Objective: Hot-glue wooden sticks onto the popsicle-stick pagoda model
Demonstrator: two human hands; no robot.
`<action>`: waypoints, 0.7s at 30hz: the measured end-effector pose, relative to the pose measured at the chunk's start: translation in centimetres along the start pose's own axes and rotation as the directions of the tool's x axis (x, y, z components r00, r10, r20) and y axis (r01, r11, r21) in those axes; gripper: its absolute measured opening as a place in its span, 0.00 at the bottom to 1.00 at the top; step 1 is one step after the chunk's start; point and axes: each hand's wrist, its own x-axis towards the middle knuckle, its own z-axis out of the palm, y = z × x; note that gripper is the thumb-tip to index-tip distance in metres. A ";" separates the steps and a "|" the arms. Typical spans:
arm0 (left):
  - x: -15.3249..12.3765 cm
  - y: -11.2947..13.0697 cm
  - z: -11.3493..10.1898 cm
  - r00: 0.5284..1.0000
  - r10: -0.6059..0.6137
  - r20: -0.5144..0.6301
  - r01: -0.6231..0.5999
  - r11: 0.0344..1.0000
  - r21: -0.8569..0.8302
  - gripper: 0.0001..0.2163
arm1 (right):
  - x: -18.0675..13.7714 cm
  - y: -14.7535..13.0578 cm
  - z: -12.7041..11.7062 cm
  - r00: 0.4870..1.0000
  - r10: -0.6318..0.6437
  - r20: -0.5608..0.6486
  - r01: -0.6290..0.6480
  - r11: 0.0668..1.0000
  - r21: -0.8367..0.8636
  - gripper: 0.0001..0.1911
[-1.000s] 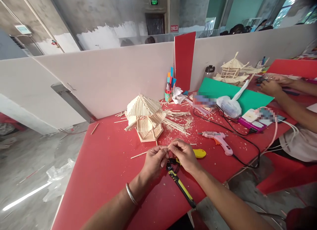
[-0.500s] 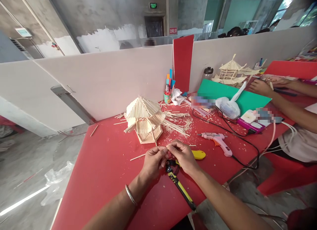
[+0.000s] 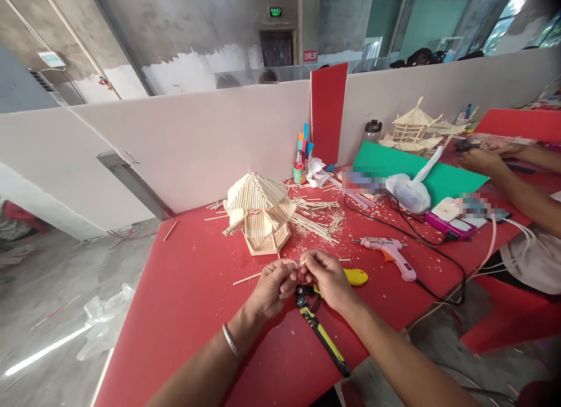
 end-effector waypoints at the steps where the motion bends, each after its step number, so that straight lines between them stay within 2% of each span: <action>1: 0.1 0.0 0.0 1.000 0.020 -0.004 -0.020 1.000 0.009 0.15 | 0.2 0.1 0.0 0.999 0.039 0.001 -0.039 0.998 0.043 0.20; 7: 0.6 -0.4 -0.2 0.975 0.153 -0.163 -0.148 0.988 0.045 0.18 | 0.7 0.4 -0.1 0.998 0.056 -0.029 -0.054 0.996 0.065 0.20; 13: 0.3 -0.3 0.0 0.965 0.195 -0.176 -0.187 0.980 0.061 0.15 | 0.6 0.3 0.0 0.999 0.021 -0.030 -0.021 1.000 0.022 0.18; 16: 0.1 -0.3 0.0 0.979 0.155 -0.131 -0.148 0.987 0.062 0.15 | 0.4 -0.1 -0.1 0.999 -0.034 -0.002 0.033 0.995 -0.099 0.17; 19: 0.2 -0.4 -0.2 0.985 0.138 -0.107 -0.132 0.989 0.059 0.16 | 0.3 -0.4 -0.2 0.991 -0.127 0.047 0.136 0.943 -0.302 0.16; 21: 0.4 -0.5 -0.4 0.986 0.141 -0.094 -0.136 0.989 0.058 0.17 | 0.2 -0.4 -0.2 0.987 -0.133 0.085 0.155 0.919 -0.363 0.16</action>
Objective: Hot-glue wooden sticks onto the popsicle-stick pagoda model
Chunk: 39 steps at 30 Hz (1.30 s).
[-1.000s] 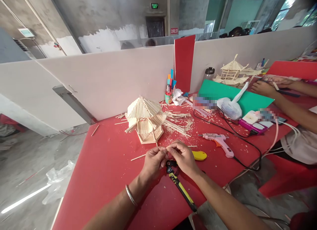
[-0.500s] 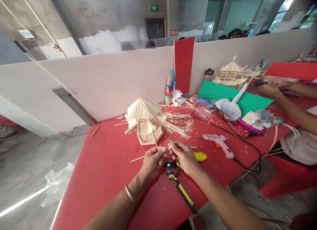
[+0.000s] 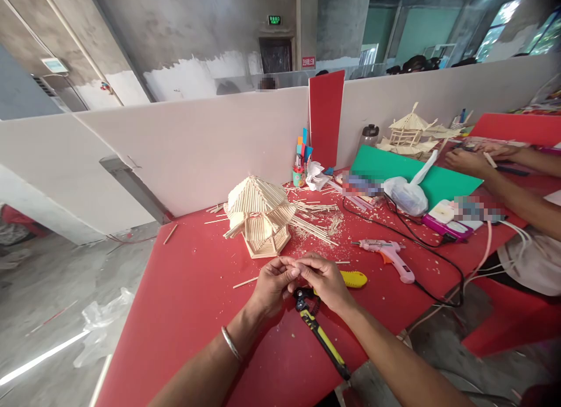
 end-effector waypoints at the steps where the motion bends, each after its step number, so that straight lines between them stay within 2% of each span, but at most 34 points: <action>1: 0.1 0.0 -0.1 1.000 0.003 0.008 -0.003 1.000 0.001 0.17 | -0.1 0.0 0.0 1.000 0.006 0.016 -0.006 1.000 -0.005 0.16; 3: 0.1 0.0 -0.2 1.000 0.003 0.015 -0.003 1.000 -0.007 0.17 | -0.6 -0.1 0.0 1.000 0.015 0.013 -0.014 1.000 -0.016 0.18; 5: 0.0 0.2 -0.2 1.000 -0.008 -0.006 0.008 1.000 -0.022 0.18 | -1.3 -0.6 0.0 0.999 -0.011 -0.039 0.008 0.997 -0.072 0.20; 7: 0.0 0.5 0.0 0.999 -0.011 -0.039 0.009 0.999 -0.035 0.17 | -2.2 -1.3 -0.1 0.996 -0.061 -0.058 0.049 0.980 -0.192 0.18; 8: -0.1 0.7 0.0 0.999 -0.003 -0.049 0.001 0.999 -0.037 0.17 | -2.8 -1.7 -0.3 0.997 -0.079 -0.024 0.070 0.960 -0.273 0.17; 10: -0.1 0.9 0.0 0.998 0.019 -0.054 -0.020 0.999 -0.032 0.17 | -4.2 -2.3 -0.6 0.991 -0.098 0.088 0.128 0.876 -0.465 0.14; 12: -0.1 1.1 -0.1 0.998 0.032 -0.050 -0.033 0.999 -0.028 0.17 | -5.6 -2.4 -0.9 0.985 -0.102 0.142 0.171 0.732 -0.659 0.16; 16: 0.1 1.0 -0.8 0.999 0.029 -0.045 -0.033 0.996 -0.084 0.17 | -8.4 -0.5 -1.7 0.987 -0.130 0.099 0.144 0.410 -0.900 0.40; 18: 0.2 1.0 -1.1 0.999 0.016 -0.041 -0.021 0.991 -0.130 0.17 | -9.4 0.7 -2.4 0.981 -0.138 0.135 0.172 0.306 -0.937 0.48; 21: 0.3 1.1 -1.3 1.000 -0.017 -0.022 0.013 0.983 -0.183 0.16 | -10.2 1.8 -3.3 0.973 -0.089 0.212 0.228 0.250 -0.941 0.51; 25: 0.3 1.2 -1.2 0.999 -0.046 -0.028 0.038 0.969 -0.244 0.16 | -10.4 1.9 -3.0 0.985 -0.105 0.136 0.157 0.221 -0.963 0.42; 29: 0.3 1.5 -1.1 0.998 -0.056 -0.005 0.052 0.960 -0.274 0.15 | -10.1 2.0 -2.2 0.994 -0.105 0.042 0.066 0.235 -0.970 0.41; 34: 0.3 1.9 -1.3 0.999 -0.052 0.013 0.053 0.958 -0.283 0.15 | -9.4 1.4 -3.4 0.999 0.035 -0.011 -0.024 0.392 -0.920 0.41; 37: 0.3 2.0 -1.4 0.998 -0.057 0.012 0.058 0.946 -0.318 0.15 | -8.6 0.0 -5.0 0.988 0.136 -0.076 -0.140 0.558 -0.818 0.38; 39: 0.3 1.9 -1.5 0.999 -0.051 0.002 0.048 0.932 -0.359 0.15 | -7.9 -1.3 -6.2 0.977 0.213 -0.025 -0.178 0.739 -0.649 0.35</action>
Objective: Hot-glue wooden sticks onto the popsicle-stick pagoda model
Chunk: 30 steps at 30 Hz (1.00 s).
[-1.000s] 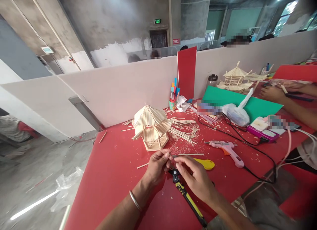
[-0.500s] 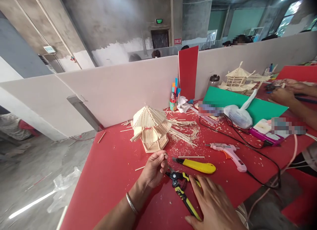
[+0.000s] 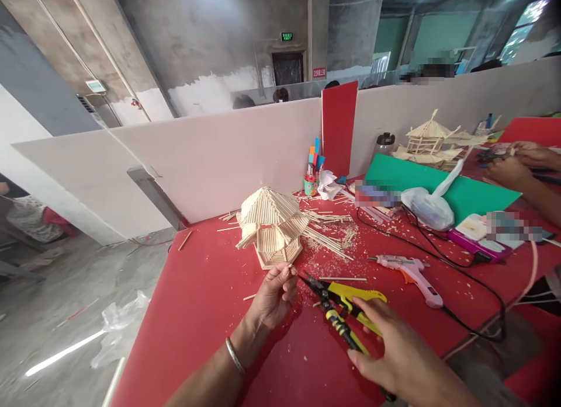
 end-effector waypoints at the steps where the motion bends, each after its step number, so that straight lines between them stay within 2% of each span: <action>1: 0.0 0.0 0.0 1.000 0.003 -0.003 -0.003 1.000 -0.017 0.15 | 0.2 -0.2 -0.8 0.999 0.000 0.037 -0.006 0.989 0.147 0.34; 2: 0.0 -0.1 0.0 1.000 -0.001 -0.003 0.001 1.000 -0.028 0.15 | 0.4 -0.5 -1.5 0.997 -0.014 0.080 -0.010 0.956 0.294 0.31; 4: -0.1 -0.2 0.1 1.000 -0.018 0.001 0.018 0.999 -0.036 0.15 | 0.7 -1.2 -2.4 0.990 -0.041 0.138 -0.043 0.829 0.558 0.28; 6: -0.2 -0.3 0.4 0.999 -0.036 0.001 0.036 0.998 -0.042 0.14 | 0.9 -2.2 -2.4 0.983 -0.076 0.166 -0.065 0.705 0.706 0.31; 8: -0.3 -0.4 0.8 0.999 -0.043 -0.008 0.042 0.997 -0.061 0.13 | 0.8 -3.5 -1.7 0.972 -0.136 0.189 -0.044 0.689 0.723 0.33; 11: -0.5 -0.3 1.7 0.999 -0.031 -0.038 0.026 0.994 -0.109 0.13 | 0.6 -5.3 -0.4 0.952 -0.199 0.234 -0.008 0.746 0.666 0.27; 13: -0.6 -0.2 2.4 0.998 -0.008 -0.058 0.000 0.990 -0.142 0.15 | 0.4 -6.1 0.4 0.941 -0.192 0.277 -0.046 0.742 0.669 0.24; 15: -0.8 0.0 3.2 0.998 0.025 -0.066 -0.035 0.988 -0.152 0.16 | 0.4 -6.5 1.1 0.957 -0.146 0.250 -0.042 0.784 0.619 0.24; 16: -1.0 0.1 3.6 0.997 0.045 -0.063 -0.054 0.988 -0.147 0.16 | 0.5 -6.6 1.5 0.977 -0.118 0.175 0.000 0.831 0.556 0.27; 18: -1.3 0.2 4.3 0.996 0.069 -0.051 -0.075 0.989 -0.130 0.15 | 0.9 -6.8 2.2 0.993 -0.094 -0.071 0.113 0.931 0.346 0.34; 20: -1.6 0.3 4.9 0.997 0.070 -0.043 -0.074 0.990 -0.119 0.15 | 1.3 -6.9 3.0 0.950 -0.136 -0.283 0.174 0.978 0.114 0.40; 21: -1.7 0.3 5.1 0.997 0.070 -0.045 -0.075 0.990 -0.117 0.15 | 1.6 -6.9 3.4 0.926 -0.160 -0.341 0.178 0.984 0.020 0.41; 25: -1.8 -0.1 5.1 0.992 0.095 -0.081 -0.104 0.987 -0.118 0.14 | 2.0 -6.8 4.4 0.889 -0.233 -0.393 0.168 0.967 -0.193 0.43; 30: -1.7 -1.1 4.8 0.963 0.096 -0.254 -0.137 0.980 -0.147 0.15 | 1.8 -6.9 4.6 0.903 -0.238 -0.359 0.148 0.954 -0.261 0.44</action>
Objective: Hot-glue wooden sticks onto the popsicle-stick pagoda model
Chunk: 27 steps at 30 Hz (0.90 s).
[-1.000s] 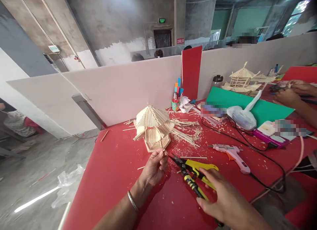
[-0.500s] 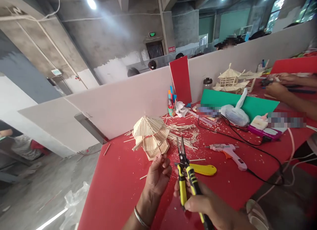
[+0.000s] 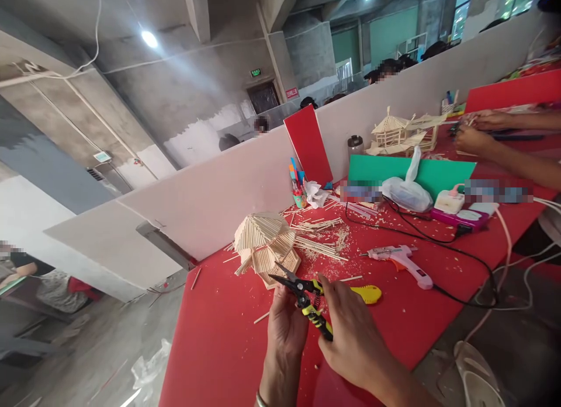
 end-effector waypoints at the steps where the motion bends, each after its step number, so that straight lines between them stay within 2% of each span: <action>1: 0.0 -0.2 0.0 1.000 0.005 -0.027 -0.005 1.000 -0.013 0.15 | 0.0 -0.1 -0.1 1.000 0.008 0.016 -0.008 1.000 0.002 0.44; 5: -0.2 -0.5 0.4 0.999 0.013 -0.047 -0.015 0.999 -0.044 0.14 | 0.1 -0.3 -0.5 0.996 0.038 0.079 -0.039 0.999 0.013 0.42; 9: -0.3 -0.4 0.3 0.998 0.038 -0.053 -0.039 0.999 -0.023 0.11 | 0.1 -0.3 -0.4 0.996 0.026 0.082 -0.025 1.000 -0.011 0.42; 17: -0.6 -0.5 0.2 0.996 0.093 -0.008 -0.092 0.994 0.052 0.20 | -0.5 -0.1 0.6 0.996 0.026 0.080 -0.025 1.000 -0.014 0.40; 22: -0.7 -0.5 0.0 0.991 0.136 0.004 -0.136 0.982 0.132 0.20 | -0.7 -0.2 0.7 0.993 0.028 0.112 -0.033 0.999 0.041 0.39; 27: -0.9 -0.5 -0.1 0.988 0.152 0.041 -0.157 0.968 0.198 0.17 | -1.3 -0.5 1.3 0.985 0.067 0.162 -0.094 0.982 0.162 0.39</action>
